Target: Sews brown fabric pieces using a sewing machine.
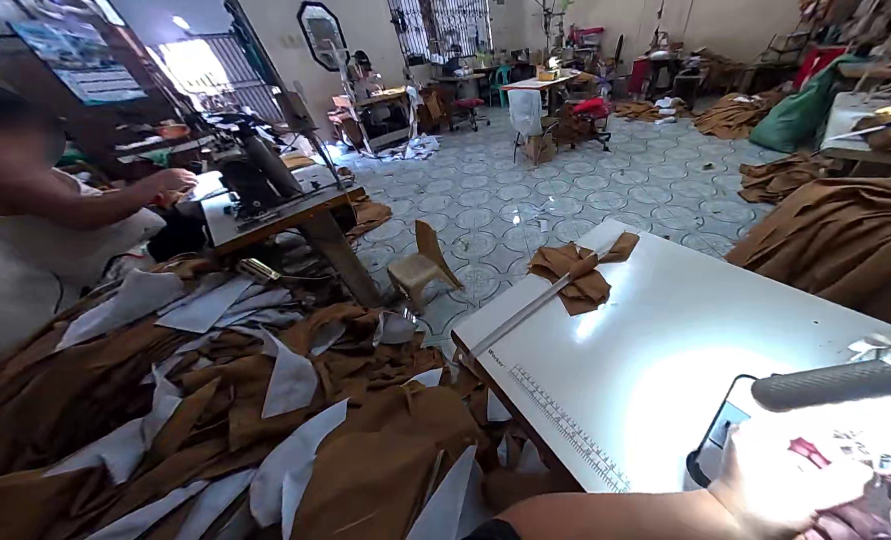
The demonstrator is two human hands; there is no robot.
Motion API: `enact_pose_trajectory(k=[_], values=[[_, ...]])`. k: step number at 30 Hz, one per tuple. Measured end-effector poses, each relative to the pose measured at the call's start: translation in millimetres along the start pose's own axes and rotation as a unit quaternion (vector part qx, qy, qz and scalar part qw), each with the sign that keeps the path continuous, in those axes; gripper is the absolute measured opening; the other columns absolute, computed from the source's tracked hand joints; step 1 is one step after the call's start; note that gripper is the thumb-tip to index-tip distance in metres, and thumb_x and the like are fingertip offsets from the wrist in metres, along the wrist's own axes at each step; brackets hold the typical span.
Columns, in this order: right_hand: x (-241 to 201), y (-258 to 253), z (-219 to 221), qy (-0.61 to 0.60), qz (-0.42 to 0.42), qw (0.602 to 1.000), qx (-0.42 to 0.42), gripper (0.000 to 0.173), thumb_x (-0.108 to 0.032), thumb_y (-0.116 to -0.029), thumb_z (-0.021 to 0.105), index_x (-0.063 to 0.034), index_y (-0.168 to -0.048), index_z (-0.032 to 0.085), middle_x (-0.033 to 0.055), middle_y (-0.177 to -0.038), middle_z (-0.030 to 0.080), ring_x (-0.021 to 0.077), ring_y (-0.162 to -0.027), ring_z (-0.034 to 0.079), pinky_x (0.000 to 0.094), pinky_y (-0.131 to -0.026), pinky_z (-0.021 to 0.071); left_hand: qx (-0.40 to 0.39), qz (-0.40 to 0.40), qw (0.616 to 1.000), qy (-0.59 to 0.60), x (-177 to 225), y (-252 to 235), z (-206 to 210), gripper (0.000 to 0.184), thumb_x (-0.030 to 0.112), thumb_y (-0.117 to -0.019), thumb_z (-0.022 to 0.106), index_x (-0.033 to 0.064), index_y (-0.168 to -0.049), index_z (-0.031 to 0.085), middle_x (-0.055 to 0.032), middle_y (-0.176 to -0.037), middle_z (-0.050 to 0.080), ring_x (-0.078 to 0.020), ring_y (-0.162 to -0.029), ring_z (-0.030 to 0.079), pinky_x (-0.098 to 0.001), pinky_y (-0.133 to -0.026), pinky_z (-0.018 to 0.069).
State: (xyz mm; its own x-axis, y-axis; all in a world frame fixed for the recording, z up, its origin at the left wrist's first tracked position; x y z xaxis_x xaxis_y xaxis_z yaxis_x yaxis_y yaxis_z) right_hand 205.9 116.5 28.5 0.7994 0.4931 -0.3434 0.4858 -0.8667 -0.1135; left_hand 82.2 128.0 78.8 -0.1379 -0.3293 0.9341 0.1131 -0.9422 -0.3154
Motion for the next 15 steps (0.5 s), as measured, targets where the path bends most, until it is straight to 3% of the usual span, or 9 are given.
enact_pose_trajectory(k=[3,4,6,7,8,10,11,13,15], values=[[1,1,-1,-0.04,-0.04,0.998,0.027,0.031,-0.008,-0.0977,0.055,0.0043,-0.12,0.072,0.03,-0.125,0.067,0.0527,-0.12,0.061,0.0744,-0.109,0.0284,-0.068,0.071,0.995,-0.035,15,-6,-3,0.012,-0.002,-0.0897,0.064,-0.0138,-0.093,0.068,-0.0152,-0.084,0.068,-0.011,-0.079,0.063,-0.0245,-0.077,0.0513],[3,1,0,-0.039,-0.029,0.999,0.016,0.03,-0.009,-0.0982,0.055,0.004,-0.12,0.072,0.0295,-0.126,0.067,0.0515,-0.122,0.06,0.0733,-0.11,0.0278,-0.129,0.112,0.983,-0.073,22,-5,2,0.012,-0.005,-0.0894,0.063,-0.0146,-0.091,0.07,-0.0196,-0.084,0.07,-0.0182,-0.081,0.067,-0.0305,-0.08,0.0534],[3,2,-1,-0.038,0.006,0.999,-0.002,0.031,-0.011,-0.0996,0.056,0.0063,-0.12,0.071,0.0322,-0.126,0.065,0.0532,-0.124,0.058,0.071,-0.113,0.0266,-0.279,0.157,0.933,-0.166,25,4,15,0.015,-0.008,-0.0889,0.063,-0.0127,-0.097,0.074,-0.0254,-0.092,0.072,-0.0333,-0.094,0.07,-0.0447,-0.089,0.0531],[2,1,-2,-0.045,0.017,0.999,-0.006,0.032,-0.011,-0.1002,0.055,0.0064,-0.122,0.07,0.0318,-0.129,0.065,0.0527,-0.126,0.057,0.0698,-0.114,0.026,-0.301,0.154,0.922,-0.187,19,6,13,0.015,-0.007,-0.0895,0.064,-0.0121,-0.099,0.074,-0.0258,-0.095,0.072,-0.0349,-0.097,0.07,-0.0453,-0.091,0.0531],[5,0,0,-0.054,0.015,0.998,0.005,0.032,-0.012,-0.1,0.055,0.0041,-0.123,0.071,0.0294,-0.13,0.065,0.051,-0.126,0.057,0.0691,-0.114,0.0276,-0.282,0.129,0.932,-0.188,8,3,2,0.016,-0.003,-0.0903,0.064,-0.0129,-0.1,0.072,-0.0259,-0.095,0.071,-0.0332,-0.096,0.07,-0.0429,-0.089,0.0532],[15,-1,6,-0.065,0.003,0.997,0.029,0.032,-0.016,-0.1005,0.056,-0.0057,-0.125,0.074,0.0194,-0.13,0.069,0.0422,-0.127,0.061,0.0661,-0.115,0.0297,-0.245,0.034,0.934,-0.258,-23,-10,-26,0.031,0.016,-0.0957,0.066,-0.0071,-0.116,0.066,-0.0223,-0.11,0.069,-0.0281,-0.105,0.066,-0.0404,-0.094,0.0521],[18,-1,7,-0.071,-0.009,0.996,0.051,0.03,-0.016,-0.0989,0.057,-0.0073,-0.121,0.076,0.0176,-0.126,0.071,0.0404,-0.123,0.063,0.0675,-0.113,0.031,-0.26,0.008,0.908,-0.328,-37,-13,-30,0.041,0.027,-0.0971,0.066,-0.0012,-0.127,0.064,-0.0196,-0.124,0.067,-0.0289,-0.118,0.062,-0.0442,-0.103,0.0482],[20,0,5,-0.054,-0.013,0.993,0.106,0.03,-0.023,-0.0957,0.059,-0.0125,-0.115,0.079,0.0117,-0.117,0.075,0.0347,-0.115,0.068,0.0679,-0.107,0.0377,-0.338,0.031,0.843,-0.417,-58,-3,-17,0.054,0.042,-0.098,0.063,0.0066,-0.138,0.061,-0.0151,-0.139,0.061,-0.0314,-0.133,0.054,-0.054,-0.111,0.0406],[17,1,1,-0.053,0.011,0.995,0.088,0.03,-0.023,-0.0972,0.059,-0.0137,-0.117,0.079,0.0113,-0.119,0.074,0.0339,-0.118,0.067,0.0664,-0.11,0.0365,-0.415,0.1,0.792,-0.437,-61,16,2,0.055,0.046,-0.0983,0.061,0.0046,-0.135,0.064,-0.0153,-0.145,0.059,-0.0339,-0.139,0.05,-0.0585,-0.114,0.0348]])
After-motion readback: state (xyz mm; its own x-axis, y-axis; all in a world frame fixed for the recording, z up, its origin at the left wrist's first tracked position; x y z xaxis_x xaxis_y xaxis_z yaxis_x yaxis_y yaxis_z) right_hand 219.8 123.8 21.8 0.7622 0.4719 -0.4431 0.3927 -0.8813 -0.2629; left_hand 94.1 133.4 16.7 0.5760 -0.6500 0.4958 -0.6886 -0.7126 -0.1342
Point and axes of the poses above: each hand's wrist, its own y-axis away from the middle knuckle, its own z-axis out of the palm, x = y × z, the point moved 9 cm from there along -y, towards the middle knuckle
